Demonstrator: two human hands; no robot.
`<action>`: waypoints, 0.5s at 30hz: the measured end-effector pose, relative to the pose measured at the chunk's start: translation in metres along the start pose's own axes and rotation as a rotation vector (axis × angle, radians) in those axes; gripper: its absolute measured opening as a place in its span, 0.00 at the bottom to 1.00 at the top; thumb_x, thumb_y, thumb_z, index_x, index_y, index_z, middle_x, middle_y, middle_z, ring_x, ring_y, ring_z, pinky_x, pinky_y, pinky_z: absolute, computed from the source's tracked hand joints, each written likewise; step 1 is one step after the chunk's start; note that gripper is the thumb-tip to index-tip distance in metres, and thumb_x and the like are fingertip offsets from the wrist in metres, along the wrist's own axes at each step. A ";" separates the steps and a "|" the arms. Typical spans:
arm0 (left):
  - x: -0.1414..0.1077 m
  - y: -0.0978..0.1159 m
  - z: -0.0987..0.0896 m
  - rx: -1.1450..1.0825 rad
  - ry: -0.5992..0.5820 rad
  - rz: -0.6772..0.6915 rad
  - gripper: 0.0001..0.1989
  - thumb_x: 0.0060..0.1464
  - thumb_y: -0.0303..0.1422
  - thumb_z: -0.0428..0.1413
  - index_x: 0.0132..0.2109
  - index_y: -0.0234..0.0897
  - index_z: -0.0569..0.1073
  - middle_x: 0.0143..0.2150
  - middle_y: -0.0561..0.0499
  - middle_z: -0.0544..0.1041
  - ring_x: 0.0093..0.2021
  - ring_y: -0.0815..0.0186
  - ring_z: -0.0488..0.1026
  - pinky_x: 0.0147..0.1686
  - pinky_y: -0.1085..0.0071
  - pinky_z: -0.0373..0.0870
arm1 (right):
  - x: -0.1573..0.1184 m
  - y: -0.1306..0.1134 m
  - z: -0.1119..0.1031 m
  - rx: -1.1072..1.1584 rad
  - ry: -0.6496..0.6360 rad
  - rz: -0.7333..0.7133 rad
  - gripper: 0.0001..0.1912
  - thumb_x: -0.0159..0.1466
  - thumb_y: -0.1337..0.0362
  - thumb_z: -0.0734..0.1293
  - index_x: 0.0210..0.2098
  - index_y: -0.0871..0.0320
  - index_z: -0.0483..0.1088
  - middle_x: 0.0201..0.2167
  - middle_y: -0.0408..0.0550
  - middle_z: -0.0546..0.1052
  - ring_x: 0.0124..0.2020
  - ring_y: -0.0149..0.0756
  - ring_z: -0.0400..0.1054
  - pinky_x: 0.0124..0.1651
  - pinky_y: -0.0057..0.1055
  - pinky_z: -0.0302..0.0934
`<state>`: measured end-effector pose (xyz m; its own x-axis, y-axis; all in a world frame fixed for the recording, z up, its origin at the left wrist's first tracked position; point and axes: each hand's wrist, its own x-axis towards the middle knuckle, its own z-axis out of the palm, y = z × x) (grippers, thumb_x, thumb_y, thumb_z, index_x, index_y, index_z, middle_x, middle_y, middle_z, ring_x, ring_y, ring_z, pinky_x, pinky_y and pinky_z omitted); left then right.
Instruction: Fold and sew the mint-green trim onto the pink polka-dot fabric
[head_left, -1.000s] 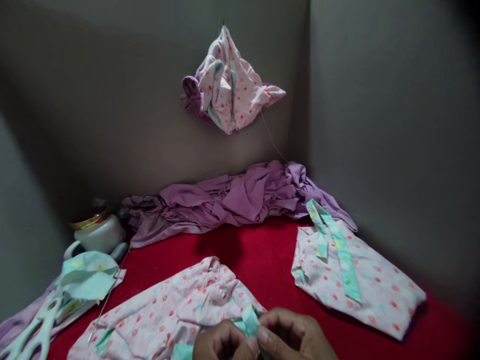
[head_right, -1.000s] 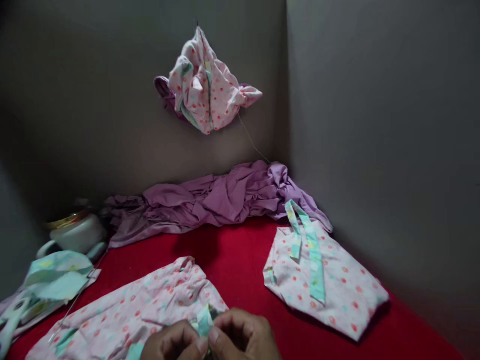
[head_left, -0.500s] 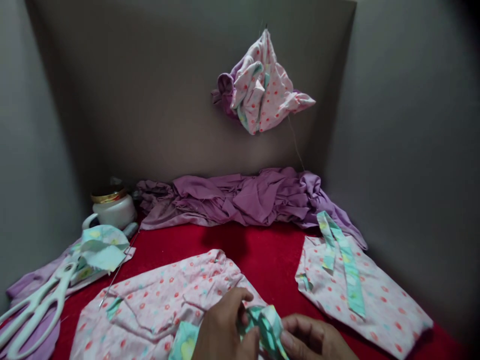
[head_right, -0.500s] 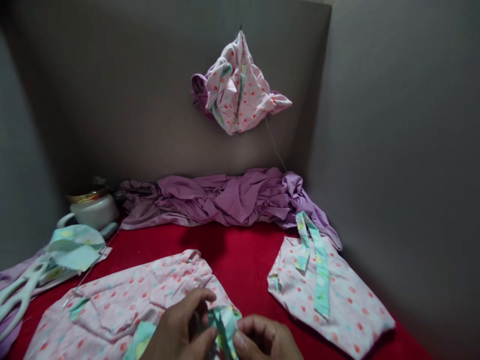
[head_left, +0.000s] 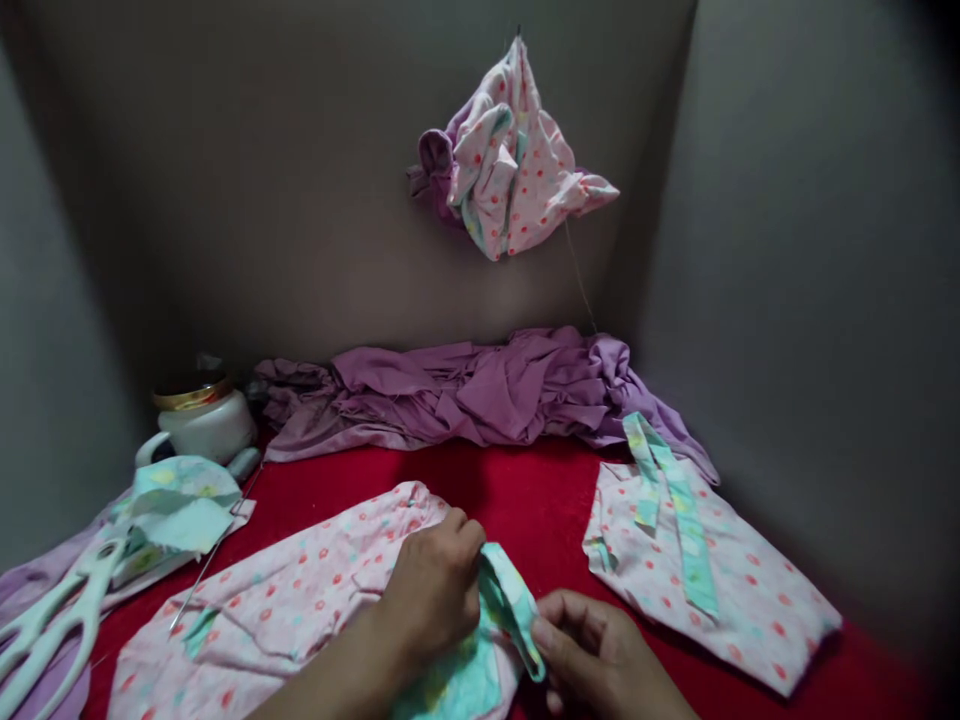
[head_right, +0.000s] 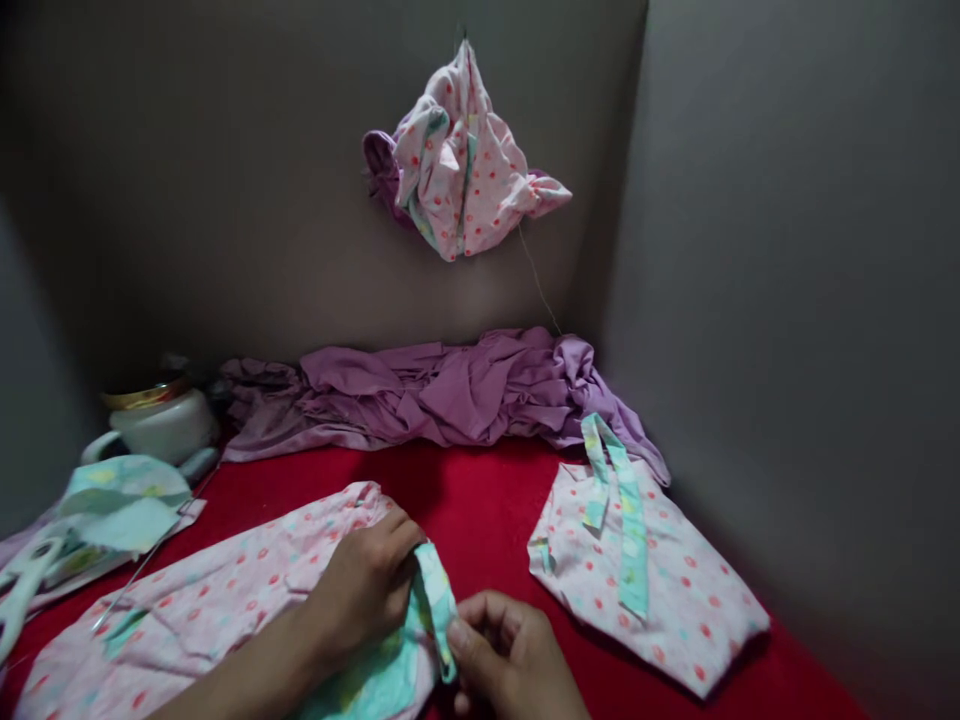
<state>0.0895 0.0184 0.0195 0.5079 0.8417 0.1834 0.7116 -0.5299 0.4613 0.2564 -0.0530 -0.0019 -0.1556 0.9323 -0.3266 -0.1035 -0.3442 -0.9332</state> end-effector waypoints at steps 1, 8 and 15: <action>-0.002 0.001 -0.002 -0.085 0.055 0.000 0.16 0.43 0.19 0.47 0.39 0.35 0.71 0.37 0.45 0.72 0.36 0.62 0.68 0.34 0.70 0.59 | 0.004 -0.001 0.000 0.033 0.000 -0.004 0.28 0.46 0.42 0.72 0.28 0.63 0.67 0.17 0.37 0.64 0.16 0.21 0.57 0.22 0.21 0.53; -0.022 0.030 0.002 -0.971 0.023 -0.439 0.10 0.46 0.35 0.53 0.27 0.32 0.73 0.21 0.49 0.70 0.24 0.66 0.66 0.25 0.72 0.58 | 0.015 -0.022 -0.005 0.108 -0.033 0.036 0.27 0.44 0.46 0.75 0.30 0.65 0.71 0.21 0.43 0.70 0.20 0.24 0.63 0.24 0.21 0.59; -0.022 0.029 0.016 -1.005 -0.103 -0.530 0.13 0.43 0.40 0.57 0.24 0.34 0.68 0.20 0.52 0.67 0.24 0.68 0.63 0.25 0.73 0.57 | 0.016 -0.008 -0.006 0.072 0.034 0.021 0.26 0.45 0.47 0.74 0.31 0.64 0.72 0.19 0.42 0.71 0.19 0.26 0.64 0.24 0.23 0.60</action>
<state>0.1067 -0.0174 0.0144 0.3302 0.8974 -0.2925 0.1609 0.2519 0.9543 0.2610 -0.0348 -0.0009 -0.1249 0.9278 -0.3516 -0.1710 -0.3692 -0.9135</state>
